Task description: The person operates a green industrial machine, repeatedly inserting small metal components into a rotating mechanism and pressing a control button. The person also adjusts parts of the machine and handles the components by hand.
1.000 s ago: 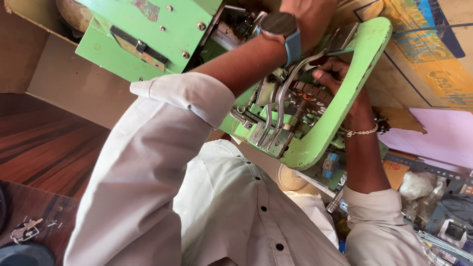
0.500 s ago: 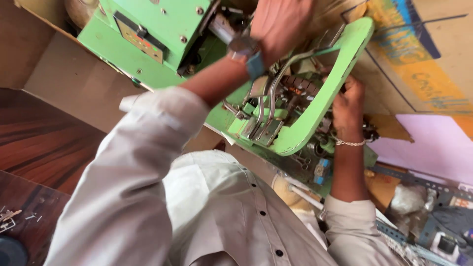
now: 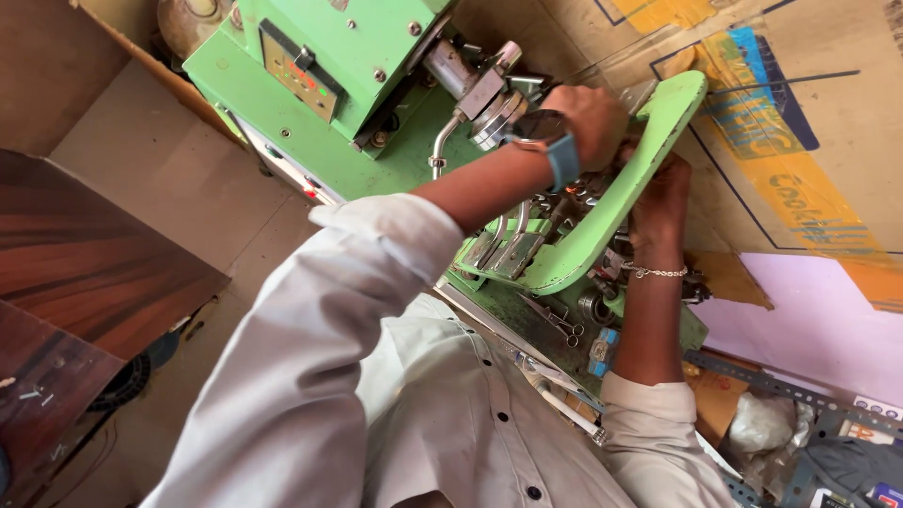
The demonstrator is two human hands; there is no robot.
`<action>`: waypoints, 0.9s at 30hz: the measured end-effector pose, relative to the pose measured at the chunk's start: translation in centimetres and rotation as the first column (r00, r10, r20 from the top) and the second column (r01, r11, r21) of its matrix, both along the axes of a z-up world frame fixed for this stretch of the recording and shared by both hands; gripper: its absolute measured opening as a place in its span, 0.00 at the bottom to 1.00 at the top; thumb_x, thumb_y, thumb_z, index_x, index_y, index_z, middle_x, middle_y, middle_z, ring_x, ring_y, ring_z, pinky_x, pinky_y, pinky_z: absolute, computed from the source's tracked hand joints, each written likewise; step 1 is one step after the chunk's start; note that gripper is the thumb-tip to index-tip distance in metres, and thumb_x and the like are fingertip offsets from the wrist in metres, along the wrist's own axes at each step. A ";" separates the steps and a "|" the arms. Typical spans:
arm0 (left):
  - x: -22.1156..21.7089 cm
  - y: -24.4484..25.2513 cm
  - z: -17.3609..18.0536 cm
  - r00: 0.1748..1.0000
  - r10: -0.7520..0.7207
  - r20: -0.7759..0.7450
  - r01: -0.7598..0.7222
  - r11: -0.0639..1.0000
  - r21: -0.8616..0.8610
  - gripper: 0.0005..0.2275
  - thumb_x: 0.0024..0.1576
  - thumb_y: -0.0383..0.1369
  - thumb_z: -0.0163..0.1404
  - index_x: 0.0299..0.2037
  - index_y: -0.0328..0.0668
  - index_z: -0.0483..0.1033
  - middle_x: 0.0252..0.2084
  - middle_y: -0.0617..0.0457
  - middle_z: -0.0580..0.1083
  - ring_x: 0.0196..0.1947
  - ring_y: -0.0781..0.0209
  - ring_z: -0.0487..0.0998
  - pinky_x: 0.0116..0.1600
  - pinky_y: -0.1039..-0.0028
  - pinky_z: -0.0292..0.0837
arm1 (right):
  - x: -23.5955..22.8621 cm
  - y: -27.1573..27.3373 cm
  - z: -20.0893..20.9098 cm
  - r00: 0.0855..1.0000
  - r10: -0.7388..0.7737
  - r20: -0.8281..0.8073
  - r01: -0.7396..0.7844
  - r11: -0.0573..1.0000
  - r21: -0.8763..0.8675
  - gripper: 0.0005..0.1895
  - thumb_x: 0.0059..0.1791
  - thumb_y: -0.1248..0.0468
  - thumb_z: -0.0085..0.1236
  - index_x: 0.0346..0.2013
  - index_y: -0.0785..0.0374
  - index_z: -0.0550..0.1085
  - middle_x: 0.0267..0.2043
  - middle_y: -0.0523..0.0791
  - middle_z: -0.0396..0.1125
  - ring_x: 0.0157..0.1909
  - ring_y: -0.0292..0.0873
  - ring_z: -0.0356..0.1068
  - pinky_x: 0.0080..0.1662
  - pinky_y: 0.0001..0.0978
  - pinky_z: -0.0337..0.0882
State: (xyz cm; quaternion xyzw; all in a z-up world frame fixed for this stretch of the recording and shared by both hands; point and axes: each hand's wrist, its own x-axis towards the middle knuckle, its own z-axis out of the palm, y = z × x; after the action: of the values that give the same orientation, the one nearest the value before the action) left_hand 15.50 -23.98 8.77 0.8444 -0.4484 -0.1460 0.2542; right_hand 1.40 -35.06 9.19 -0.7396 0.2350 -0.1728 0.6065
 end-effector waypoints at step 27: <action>-0.3 -3.0 -1.6 0.917 0.094 -0.388 -0.216 0.935 -0.283 0.08 0.60 0.31 0.46 0.46 0.43 0.77 0.36 0.48 0.81 0.38 0.54 0.86 0.44 0.62 0.81 | 0.0 -0.7 -1.9 0.998 0.062 -0.015 -0.052 0.923 0.381 0.23 0.54 0.65 0.61 0.61 0.68 0.66 0.50 0.47 0.69 0.49 0.39 0.72 0.47 0.29 0.78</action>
State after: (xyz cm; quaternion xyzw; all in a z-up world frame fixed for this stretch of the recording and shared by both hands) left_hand 15.17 -27.02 7.12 0.7827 -0.3413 -0.2060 0.4780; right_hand 1.39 -35.80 7.27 -0.6168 0.2505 -0.0965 0.7400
